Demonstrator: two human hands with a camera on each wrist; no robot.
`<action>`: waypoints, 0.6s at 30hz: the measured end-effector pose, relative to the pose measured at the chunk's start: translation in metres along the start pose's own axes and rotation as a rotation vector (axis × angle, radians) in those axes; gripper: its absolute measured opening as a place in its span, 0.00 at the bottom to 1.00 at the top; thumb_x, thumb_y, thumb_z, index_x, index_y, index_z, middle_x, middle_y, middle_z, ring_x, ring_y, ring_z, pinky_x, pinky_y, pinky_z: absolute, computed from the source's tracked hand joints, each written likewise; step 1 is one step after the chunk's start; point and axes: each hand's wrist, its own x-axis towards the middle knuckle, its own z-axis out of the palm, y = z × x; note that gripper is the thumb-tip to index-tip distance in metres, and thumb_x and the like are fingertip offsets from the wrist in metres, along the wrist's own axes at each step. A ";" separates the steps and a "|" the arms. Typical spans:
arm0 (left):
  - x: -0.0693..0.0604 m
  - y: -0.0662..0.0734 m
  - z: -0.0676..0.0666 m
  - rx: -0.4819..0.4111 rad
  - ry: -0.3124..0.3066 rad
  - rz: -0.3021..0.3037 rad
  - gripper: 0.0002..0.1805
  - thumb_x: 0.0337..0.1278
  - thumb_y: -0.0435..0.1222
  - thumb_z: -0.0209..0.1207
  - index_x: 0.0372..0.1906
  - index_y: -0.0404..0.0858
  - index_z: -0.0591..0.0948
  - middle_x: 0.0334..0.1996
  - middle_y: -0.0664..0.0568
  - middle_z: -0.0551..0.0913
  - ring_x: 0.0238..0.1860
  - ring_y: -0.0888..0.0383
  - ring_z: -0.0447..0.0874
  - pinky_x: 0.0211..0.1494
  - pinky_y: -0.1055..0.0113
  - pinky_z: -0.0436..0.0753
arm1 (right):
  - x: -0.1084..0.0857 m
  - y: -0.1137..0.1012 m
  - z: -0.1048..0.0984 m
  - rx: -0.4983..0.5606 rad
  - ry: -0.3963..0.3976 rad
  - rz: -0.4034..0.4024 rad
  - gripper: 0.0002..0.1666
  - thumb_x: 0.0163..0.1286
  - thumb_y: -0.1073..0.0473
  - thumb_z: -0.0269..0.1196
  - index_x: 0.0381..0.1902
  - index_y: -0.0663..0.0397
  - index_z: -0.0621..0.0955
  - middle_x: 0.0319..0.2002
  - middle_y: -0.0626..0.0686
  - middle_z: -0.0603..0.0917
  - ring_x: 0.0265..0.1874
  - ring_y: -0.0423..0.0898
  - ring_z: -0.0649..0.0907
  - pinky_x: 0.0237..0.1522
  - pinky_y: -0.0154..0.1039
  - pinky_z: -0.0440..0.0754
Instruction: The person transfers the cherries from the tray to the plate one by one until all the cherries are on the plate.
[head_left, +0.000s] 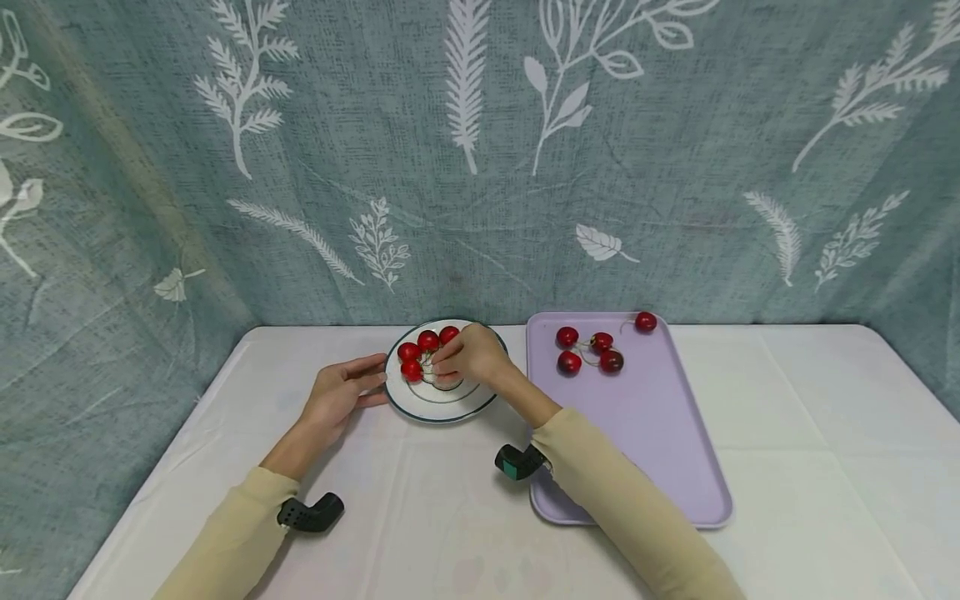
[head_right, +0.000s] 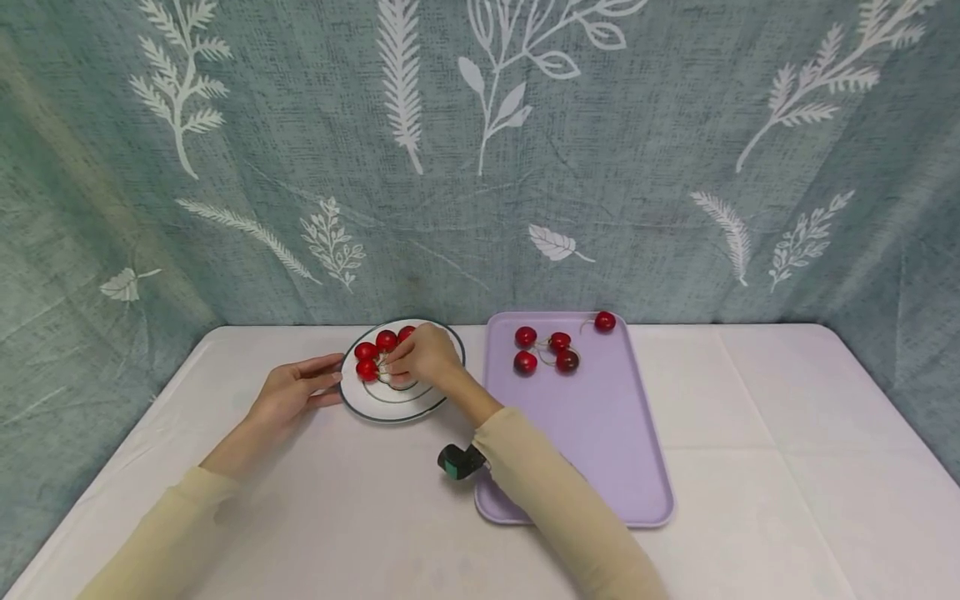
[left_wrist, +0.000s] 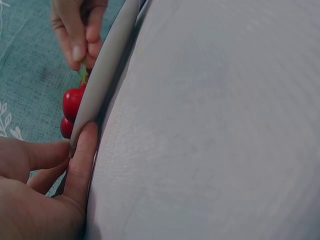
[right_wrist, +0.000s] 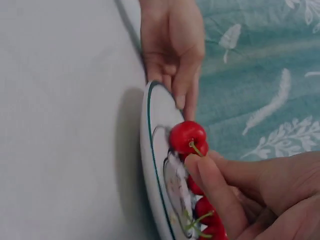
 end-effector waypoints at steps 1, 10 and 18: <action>0.000 0.000 0.000 -0.001 -0.001 -0.001 0.26 0.69 0.26 0.52 0.70 0.29 0.66 0.67 0.35 0.67 0.51 0.58 0.80 0.47 0.68 0.87 | 0.001 0.001 -0.001 -0.017 0.015 0.005 0.05 0.60 0.67 0.70 0.33 0.66 0.88 0.27 0.56 0.88 0.25 0.44 0.88 0.24 0.23 0.82; 0.000 0.001 0.001 -0.002 0.004 -0.010 0.26 0.68 0.25 0.52 0.70 0.30 0.67 0.66 0.35 0.67 0.49 0.59 0.81 0.46 0.68 0.87 | 0.003 0.012 -0.001 -0.109 0.106 -0.004 0.05 0.60 0.65 0.71 0.30 0.64 0.89 0.21 0.54 0.87 0.20 0.40 0.85 0.19 0.21 0.74; 0.000 0.002 0.001 0.003 0.014 -0.026 0.26 0.69 0.26 0.53 0.70 0.31 0.67 0.66 0.35 0.68 0.51 0.57 0.80 0.47 0.68 0.87 | 0.007 0.014 0.001 -0.007 0.079 0.015 0.05 0.62 0.69 0.69 0.34 0.69 0.88 0.27 0.58 0.88 0.24 0.45 0.87 0.23 0.25 0.83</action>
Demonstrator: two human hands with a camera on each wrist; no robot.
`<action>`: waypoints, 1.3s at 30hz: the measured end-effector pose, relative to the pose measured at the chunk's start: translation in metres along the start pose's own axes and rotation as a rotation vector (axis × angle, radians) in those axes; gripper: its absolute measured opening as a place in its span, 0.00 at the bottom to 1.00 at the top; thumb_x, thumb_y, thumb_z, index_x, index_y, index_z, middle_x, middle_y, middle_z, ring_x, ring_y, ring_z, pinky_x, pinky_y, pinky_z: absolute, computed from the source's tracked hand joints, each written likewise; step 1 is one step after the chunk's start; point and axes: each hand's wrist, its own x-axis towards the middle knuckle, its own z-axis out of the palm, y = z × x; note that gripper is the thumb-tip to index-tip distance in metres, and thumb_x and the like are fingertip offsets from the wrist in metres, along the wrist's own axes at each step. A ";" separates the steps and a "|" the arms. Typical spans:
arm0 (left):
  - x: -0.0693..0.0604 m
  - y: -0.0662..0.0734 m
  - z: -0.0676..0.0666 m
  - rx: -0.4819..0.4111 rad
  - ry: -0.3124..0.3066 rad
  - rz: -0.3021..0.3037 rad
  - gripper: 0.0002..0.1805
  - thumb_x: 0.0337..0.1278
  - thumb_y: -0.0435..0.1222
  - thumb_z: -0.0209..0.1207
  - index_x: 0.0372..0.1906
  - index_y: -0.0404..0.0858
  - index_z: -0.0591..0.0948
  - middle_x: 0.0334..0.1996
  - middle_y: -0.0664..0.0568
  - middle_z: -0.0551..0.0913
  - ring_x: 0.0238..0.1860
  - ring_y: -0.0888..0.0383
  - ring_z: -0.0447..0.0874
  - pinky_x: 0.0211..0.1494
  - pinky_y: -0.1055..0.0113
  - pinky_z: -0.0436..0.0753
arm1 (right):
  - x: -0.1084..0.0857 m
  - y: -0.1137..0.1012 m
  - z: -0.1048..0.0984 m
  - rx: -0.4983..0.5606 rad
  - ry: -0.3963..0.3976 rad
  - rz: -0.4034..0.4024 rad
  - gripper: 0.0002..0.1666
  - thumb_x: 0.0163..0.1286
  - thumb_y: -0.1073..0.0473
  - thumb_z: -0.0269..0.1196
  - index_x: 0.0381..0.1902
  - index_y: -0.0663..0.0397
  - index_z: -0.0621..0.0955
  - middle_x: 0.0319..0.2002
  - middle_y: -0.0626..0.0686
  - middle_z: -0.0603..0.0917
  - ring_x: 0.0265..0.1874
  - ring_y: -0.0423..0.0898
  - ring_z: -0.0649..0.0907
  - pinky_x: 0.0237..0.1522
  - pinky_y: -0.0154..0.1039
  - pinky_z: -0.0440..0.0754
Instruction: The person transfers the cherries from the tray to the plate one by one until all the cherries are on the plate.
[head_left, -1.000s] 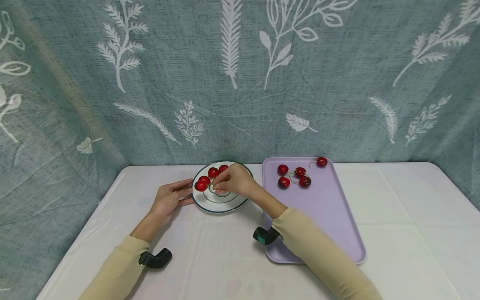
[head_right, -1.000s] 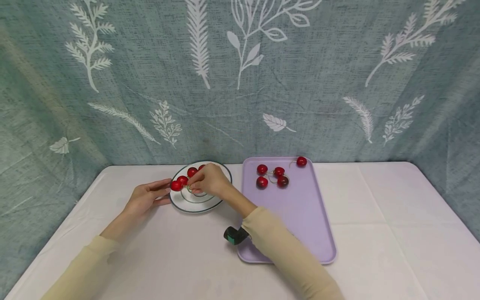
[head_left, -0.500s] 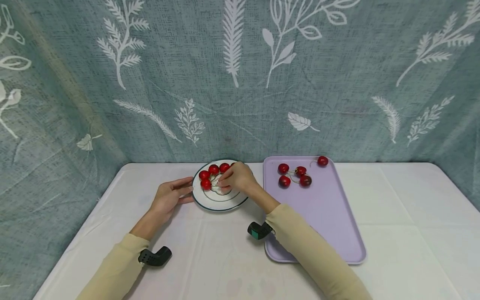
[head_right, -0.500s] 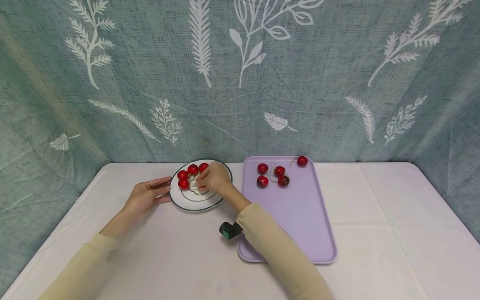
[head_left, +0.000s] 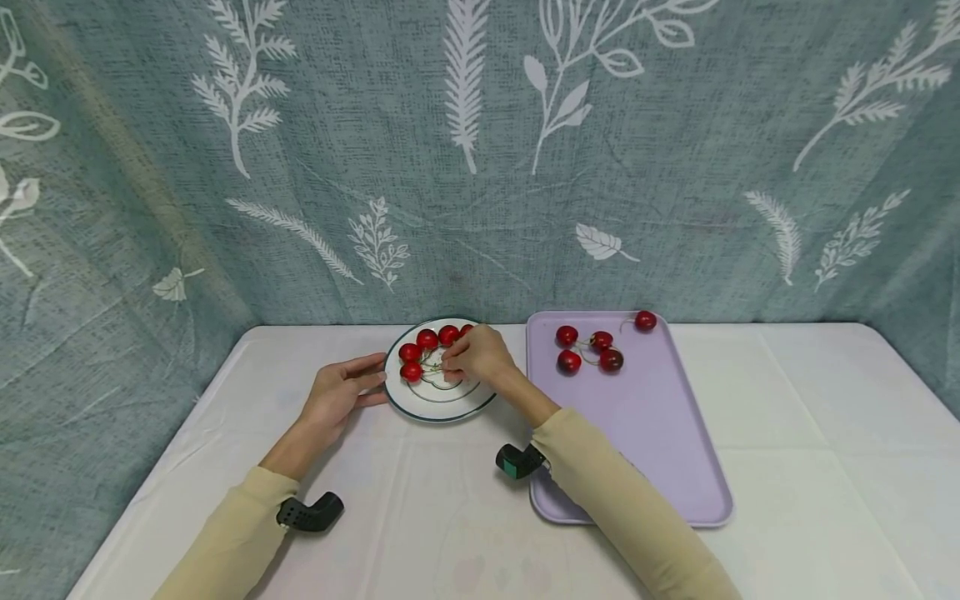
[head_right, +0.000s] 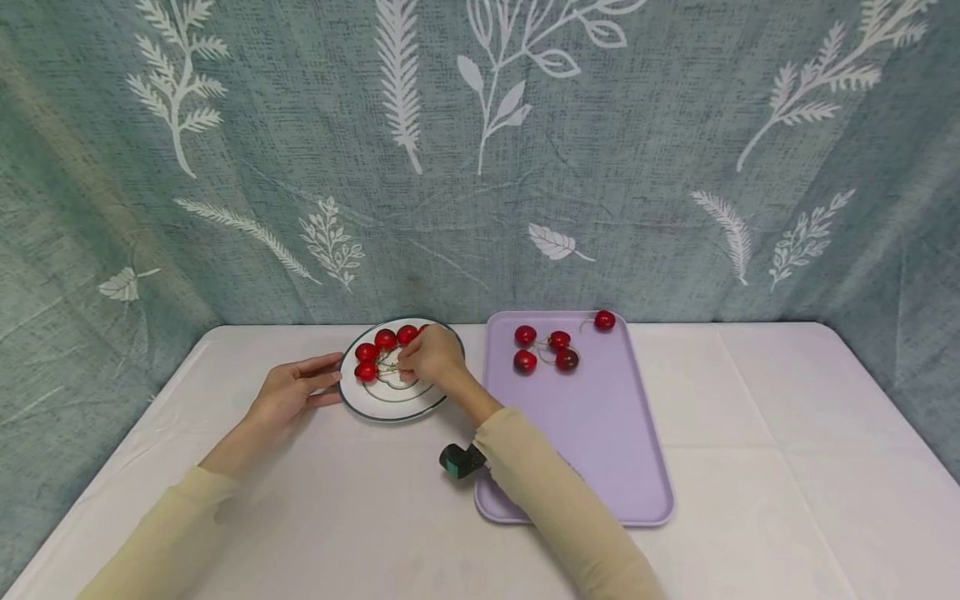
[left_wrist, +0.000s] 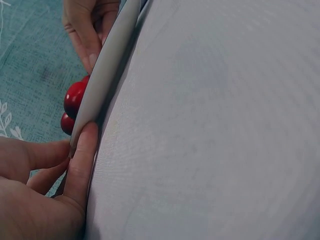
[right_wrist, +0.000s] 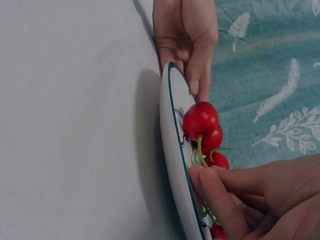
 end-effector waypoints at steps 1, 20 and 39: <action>0.000 0.000 0.000 0.000 0.002 -0.001 0.26 0.69 0.26 0.53 0.70 0.31 0.67 0.66 0.35 0.68 0.51 0.57 0.80 0.46 0.68 0.87 | 0.000 -0.001 0.000 -0.017 0.003 -0.005 0.06 0.62 0.68 0.69 0.33 0.68 0.88 0.26 0.57 0.88 0.23 0.44 0.87 0.23 0.24 0.82; 0.000 0.000 0.000 -0.005 -0.006 0.011 0.26 0.69 0.26 0.52 0.70 0.30 0.67 0.66 0.35 0.68 0.50 0.58 0.81 0.46 0.68 0.87 | -0.007 -0.004 -0.022 0.109 -0.029 0.031 0.08 0.63 0.68 0.68 0.37 0.70 0.87 0.28 0.59 0.88 0.23 0.44 0.87 0.32 0.35 0.89; -0.002 0.003 0.000 -0.011 0.001 -0.004 0.26 0.69 0.26 0.53 0.70 0.30 0.67 0.66 0.35 0.68 0.49 0.60 0.81 0.46 0.68 0.87 | -0.020 -0.007 -0.087 0.270 -0.059 0.080 0.14 0.66 0.69 0.64 0.48 0.72 0.83 0.40 0.64 0.87 0.26 0.41 0.86 0.53 0.53 0.83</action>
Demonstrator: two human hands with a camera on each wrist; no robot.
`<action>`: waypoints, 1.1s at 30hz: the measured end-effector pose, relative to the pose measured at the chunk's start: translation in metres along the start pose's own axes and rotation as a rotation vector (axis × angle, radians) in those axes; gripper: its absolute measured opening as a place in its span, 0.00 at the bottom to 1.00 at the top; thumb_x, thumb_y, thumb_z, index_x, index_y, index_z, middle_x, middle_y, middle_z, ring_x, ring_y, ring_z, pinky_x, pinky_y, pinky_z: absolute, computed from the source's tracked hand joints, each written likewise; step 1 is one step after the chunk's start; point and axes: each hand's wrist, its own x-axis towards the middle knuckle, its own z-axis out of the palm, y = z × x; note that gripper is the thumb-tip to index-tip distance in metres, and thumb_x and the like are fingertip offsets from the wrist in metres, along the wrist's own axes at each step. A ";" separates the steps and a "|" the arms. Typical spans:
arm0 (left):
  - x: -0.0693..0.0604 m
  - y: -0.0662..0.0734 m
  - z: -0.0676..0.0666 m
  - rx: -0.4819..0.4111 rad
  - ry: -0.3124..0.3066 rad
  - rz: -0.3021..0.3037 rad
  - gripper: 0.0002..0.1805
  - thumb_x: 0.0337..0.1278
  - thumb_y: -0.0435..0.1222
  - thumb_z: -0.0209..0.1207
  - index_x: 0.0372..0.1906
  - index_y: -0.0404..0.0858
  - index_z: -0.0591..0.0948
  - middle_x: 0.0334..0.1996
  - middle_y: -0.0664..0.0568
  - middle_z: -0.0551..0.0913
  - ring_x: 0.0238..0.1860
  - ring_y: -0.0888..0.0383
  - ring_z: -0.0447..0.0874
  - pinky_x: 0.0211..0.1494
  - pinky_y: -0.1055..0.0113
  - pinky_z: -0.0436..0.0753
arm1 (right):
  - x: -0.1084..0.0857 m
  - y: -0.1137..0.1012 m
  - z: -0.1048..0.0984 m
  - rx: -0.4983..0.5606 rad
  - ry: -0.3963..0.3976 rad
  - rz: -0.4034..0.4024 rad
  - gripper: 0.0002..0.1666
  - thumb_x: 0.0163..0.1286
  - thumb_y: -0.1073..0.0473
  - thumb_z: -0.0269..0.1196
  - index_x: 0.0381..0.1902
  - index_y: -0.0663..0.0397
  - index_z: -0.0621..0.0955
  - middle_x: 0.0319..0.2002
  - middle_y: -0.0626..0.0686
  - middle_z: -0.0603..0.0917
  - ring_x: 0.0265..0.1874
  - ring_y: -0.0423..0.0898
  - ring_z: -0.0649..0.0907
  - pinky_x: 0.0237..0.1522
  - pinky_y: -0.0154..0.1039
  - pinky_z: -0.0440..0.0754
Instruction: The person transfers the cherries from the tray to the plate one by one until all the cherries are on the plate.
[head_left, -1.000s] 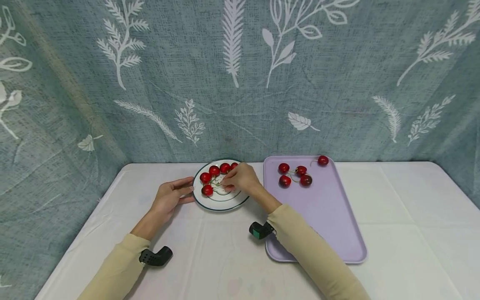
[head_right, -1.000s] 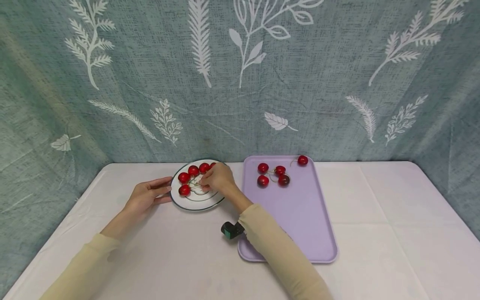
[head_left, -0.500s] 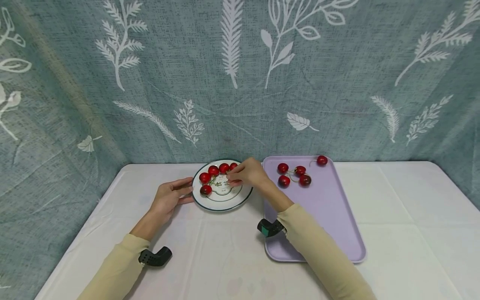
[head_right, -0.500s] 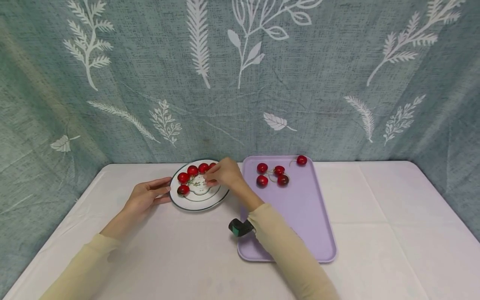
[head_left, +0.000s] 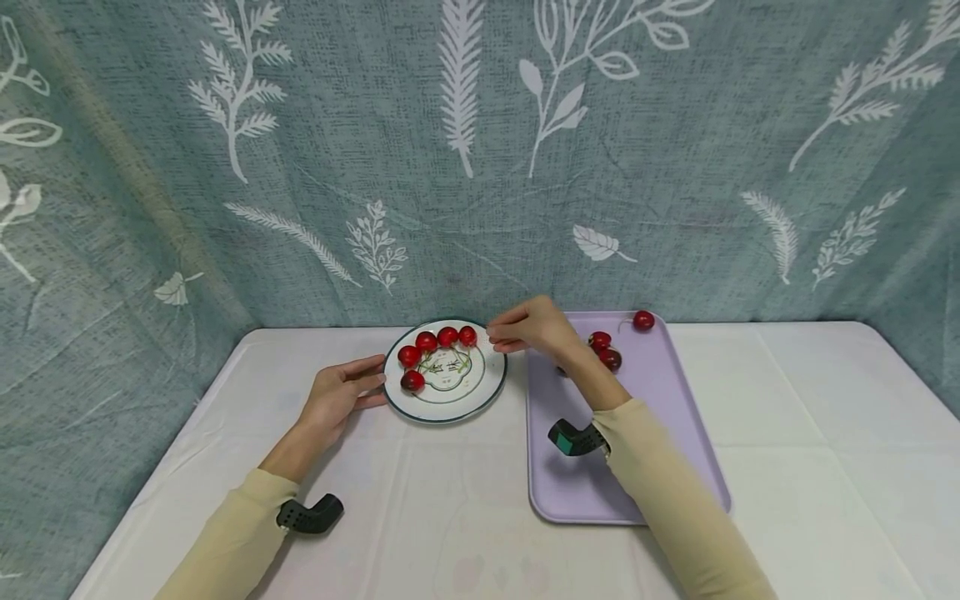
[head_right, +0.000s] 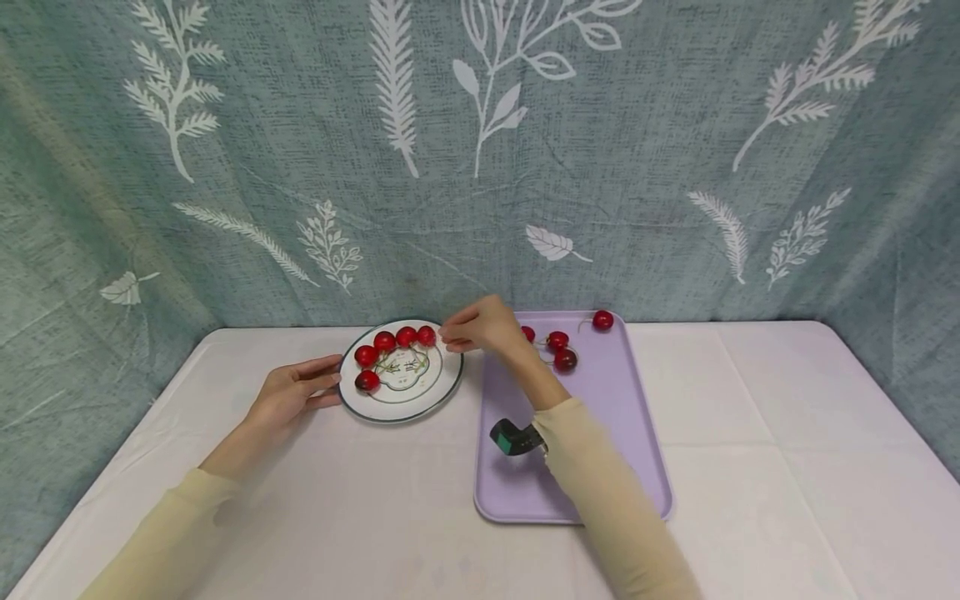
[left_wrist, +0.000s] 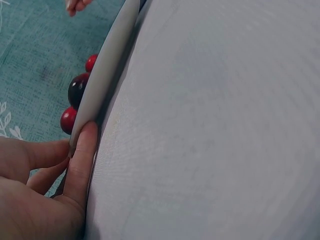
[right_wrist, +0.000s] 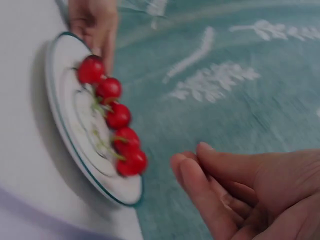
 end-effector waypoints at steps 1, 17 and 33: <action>0.000 0.000 0.000 -0.001 0.001 0.000 0.26 0.69 0.26 0.53 0.70 0.30 0.67 0.66 0.35 0.68 0.48 0.60 0.81 0.46 0.68 0.87 | -0.001 -0.001 -0.005 0.005 -0.004 0.009 0.15 0.67 0.69 0.64 0.49 0.72 0.83 0.41 0.64 0.87 0.26 0.40 0.87 0.54 0.53 0.83; 0.001 -0.001 0.000 0.006 -0.002 0.008 0.26 0.69 0.26 0.53 0.70 0.30 0.67 0.66 0.35 0.68 0.49 0.60 0.81 0.46 0.68 0.87 | -0.016 0.014 -0.075 -0.198 0.080 0.000 0.19 0.70 0.65 0.62 0.54 0.75 0.80 0.46 0.67 0.85 0.37 0.49 0.88 0.51 0.49 0.85; -0.001 0.001 0.001 0.003 0.000 0.006 0.26 0.69 0.26 0.53 0.70 0.30 0.67 0.66 0.35 0.68 0.51 0.58 0.80 0.47 0.68 0.87 | -0.024 0.032 -0.104 -0.491 0.259 0.011 0.16 0.68 0.61 0.65 0.49 0.69 0.84 0.41 0.63 0.87 0.32 0.46 0.87 0.45 0.47 0.88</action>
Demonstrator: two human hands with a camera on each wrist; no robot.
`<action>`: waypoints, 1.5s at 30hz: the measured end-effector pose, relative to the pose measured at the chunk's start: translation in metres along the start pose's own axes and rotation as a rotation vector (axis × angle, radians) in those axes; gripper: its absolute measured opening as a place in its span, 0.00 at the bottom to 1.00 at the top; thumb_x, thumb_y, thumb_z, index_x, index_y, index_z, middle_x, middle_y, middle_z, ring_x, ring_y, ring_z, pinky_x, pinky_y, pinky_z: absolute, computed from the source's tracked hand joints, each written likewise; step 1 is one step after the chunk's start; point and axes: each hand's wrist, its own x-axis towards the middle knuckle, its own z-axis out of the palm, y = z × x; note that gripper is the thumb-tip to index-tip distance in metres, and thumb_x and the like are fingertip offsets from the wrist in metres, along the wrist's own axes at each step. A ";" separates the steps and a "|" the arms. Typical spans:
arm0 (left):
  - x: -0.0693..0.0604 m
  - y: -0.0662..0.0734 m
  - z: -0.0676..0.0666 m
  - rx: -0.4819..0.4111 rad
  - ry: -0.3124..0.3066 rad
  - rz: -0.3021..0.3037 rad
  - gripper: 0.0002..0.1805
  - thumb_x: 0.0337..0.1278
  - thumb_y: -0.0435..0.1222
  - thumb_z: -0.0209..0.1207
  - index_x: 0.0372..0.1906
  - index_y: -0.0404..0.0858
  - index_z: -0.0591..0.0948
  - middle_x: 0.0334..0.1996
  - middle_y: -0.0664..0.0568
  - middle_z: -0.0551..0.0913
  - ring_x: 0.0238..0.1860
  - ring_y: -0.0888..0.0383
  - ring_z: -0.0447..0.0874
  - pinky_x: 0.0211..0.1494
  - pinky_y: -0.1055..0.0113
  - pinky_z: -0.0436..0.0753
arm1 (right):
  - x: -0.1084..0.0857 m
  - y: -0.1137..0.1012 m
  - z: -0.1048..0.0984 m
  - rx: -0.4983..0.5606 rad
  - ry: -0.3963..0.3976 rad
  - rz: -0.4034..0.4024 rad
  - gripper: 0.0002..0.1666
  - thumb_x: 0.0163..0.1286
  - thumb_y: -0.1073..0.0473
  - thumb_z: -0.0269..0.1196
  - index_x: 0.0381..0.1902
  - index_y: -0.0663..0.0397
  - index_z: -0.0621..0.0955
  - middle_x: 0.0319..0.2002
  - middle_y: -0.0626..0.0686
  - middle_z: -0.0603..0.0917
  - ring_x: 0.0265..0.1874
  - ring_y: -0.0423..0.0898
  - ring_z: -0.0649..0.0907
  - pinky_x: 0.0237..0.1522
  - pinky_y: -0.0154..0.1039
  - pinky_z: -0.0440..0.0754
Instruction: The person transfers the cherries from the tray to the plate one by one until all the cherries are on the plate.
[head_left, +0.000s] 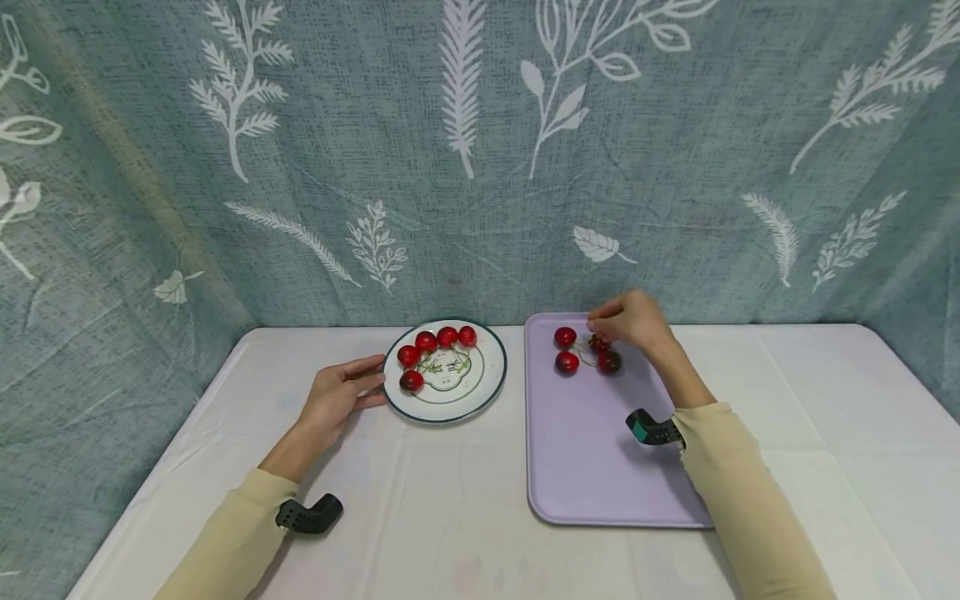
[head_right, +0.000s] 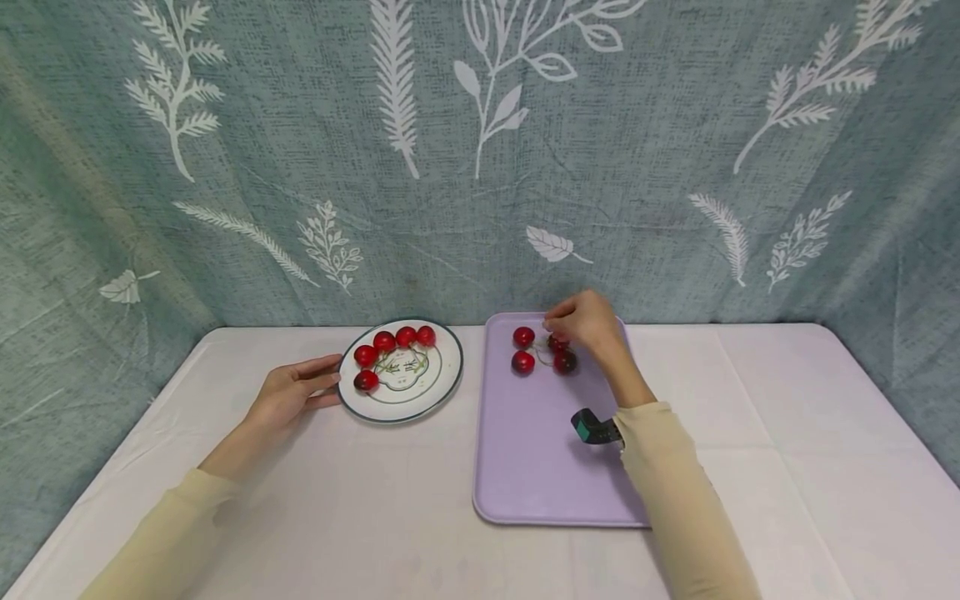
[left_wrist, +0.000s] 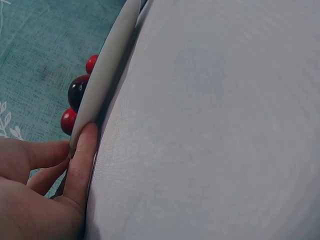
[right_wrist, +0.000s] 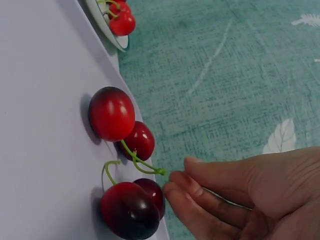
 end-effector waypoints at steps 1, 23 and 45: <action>0.000 0.000 0.000 0.002 0.001 0.000 0.26 0.69 0.26 0.53 0.70 0.30 0.67 0.66 0.35 0.68 0.50 0.59 0.80 0.46 0.68 0.87 | 0.000 0.000 0.000 0.000 -0.006 0.002 0.16 0.67 0.62 0.65 0.48 0.69 0.84 0.40 0.63 0.87 0.31 0.45 0.87 0.44 0.46 0.89; 0.003 -0.002 -0.001 -0.008 0.004 -0.008 0.27 0.69 0.26 0.53 0.71 0.31 0.67 0.67 0.36 0.67 0.52 0.57 0.80 0.46 0.68 0.87 | -0.001 -0.006 0.003 -0.062 -0.040 0.010 0.13 0.65 0.66 0.66 0.45 0.70 0.85 0.39 0.63 0.88 0.29 0.42 0.86 0.35 0.36 0.89; 0.003 -0.006 0.001 0.003 0.016 0.012 0.26 0.69 0.27 0.53 0.70 0.31 0.67 0.68 0.37 0.67 0.53 0.55 0.79 0.46 0.68 0.87 | -0.013 -0.033 0.014 -0.044 -0.015 -0.118 0.14 0.65 0.63 0.67 0.47 0.64 0.86 0.39 0.60 0.88 0.37 0.50 0.88 0.38 0.45 0.88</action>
